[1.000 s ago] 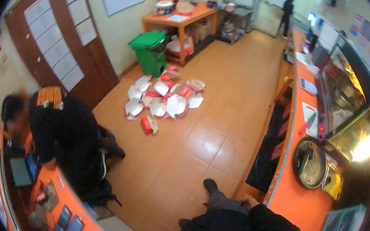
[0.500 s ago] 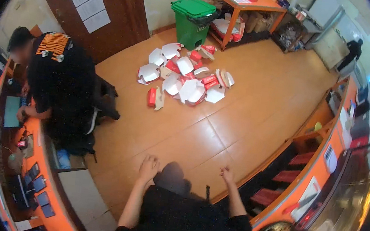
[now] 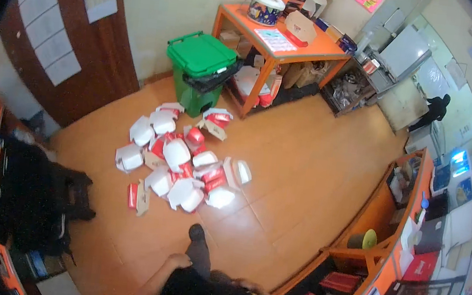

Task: The person assembles red and white food containers by hand. They start by organizing boxes on a counter, then move to the floor to fold the flat cardboard pieces into their final shape, lining them with paper and stacking them.

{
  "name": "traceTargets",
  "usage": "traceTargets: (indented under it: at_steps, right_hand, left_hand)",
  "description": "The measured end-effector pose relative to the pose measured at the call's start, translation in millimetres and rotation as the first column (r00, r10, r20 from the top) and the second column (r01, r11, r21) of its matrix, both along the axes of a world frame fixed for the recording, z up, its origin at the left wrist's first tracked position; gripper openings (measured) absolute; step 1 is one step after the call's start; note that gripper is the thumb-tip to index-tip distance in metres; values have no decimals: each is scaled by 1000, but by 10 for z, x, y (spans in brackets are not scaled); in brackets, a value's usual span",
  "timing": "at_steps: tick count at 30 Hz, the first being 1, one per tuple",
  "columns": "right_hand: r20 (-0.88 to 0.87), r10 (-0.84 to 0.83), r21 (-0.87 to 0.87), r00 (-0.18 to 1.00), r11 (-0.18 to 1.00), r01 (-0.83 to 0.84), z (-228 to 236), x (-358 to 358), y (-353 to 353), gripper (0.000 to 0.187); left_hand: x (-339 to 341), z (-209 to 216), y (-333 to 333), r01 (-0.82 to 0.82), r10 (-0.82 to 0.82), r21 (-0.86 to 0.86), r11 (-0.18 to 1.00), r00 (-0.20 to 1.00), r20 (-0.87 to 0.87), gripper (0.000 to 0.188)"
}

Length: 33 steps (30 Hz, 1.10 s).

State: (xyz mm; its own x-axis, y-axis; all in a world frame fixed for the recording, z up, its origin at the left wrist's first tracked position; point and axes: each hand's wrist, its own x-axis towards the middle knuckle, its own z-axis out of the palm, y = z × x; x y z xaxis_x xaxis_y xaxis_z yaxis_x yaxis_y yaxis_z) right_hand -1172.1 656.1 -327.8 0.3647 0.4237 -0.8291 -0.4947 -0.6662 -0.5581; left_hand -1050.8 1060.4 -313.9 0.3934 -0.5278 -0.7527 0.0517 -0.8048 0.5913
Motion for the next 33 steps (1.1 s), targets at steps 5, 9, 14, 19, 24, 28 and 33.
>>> traceTargets:
  at_steps: [5,9,14,19,24,28,33]
  right_hand:
    - [83,113,-159,990,982,-99,887,2768,-368,49]
    - [201,208,-133,957,974,-184,1189,4448,-822,51]
    - [55,637,67,769,766,-640,544,6815,-1813,51]
    - [-285,823,238,492,558,-795,904,8578,-2658,47]
    - [-326,789,214,520,598,-773,1228,9052,-3458,40]
    - [-478,874,343,-85,96,-935,1343,9409,-3421,42]
    - [-611,780,325,-139,87,-942,1094,9920,-3979,41]
  left_hand:
    - [1438,251,-322,137,-134,-85,987,990,37,36]
    - [2178,176,-719,-10,8,-29,1000,999,-53,37]
    - [2983,-398,-2049,-268,259,-31,963,949,-181,37]
    - [3401,-123,-4030,-595,565,-12,804,770,-297,37]
    - [4125,921,-5112,-694,612,-76,716,676,-411,38]
    - [4023,328,-6384,-878,792,-386,284,442,-422,38]
    - [4596,181,-6795,-953,471,-222,205,295,-832,40]
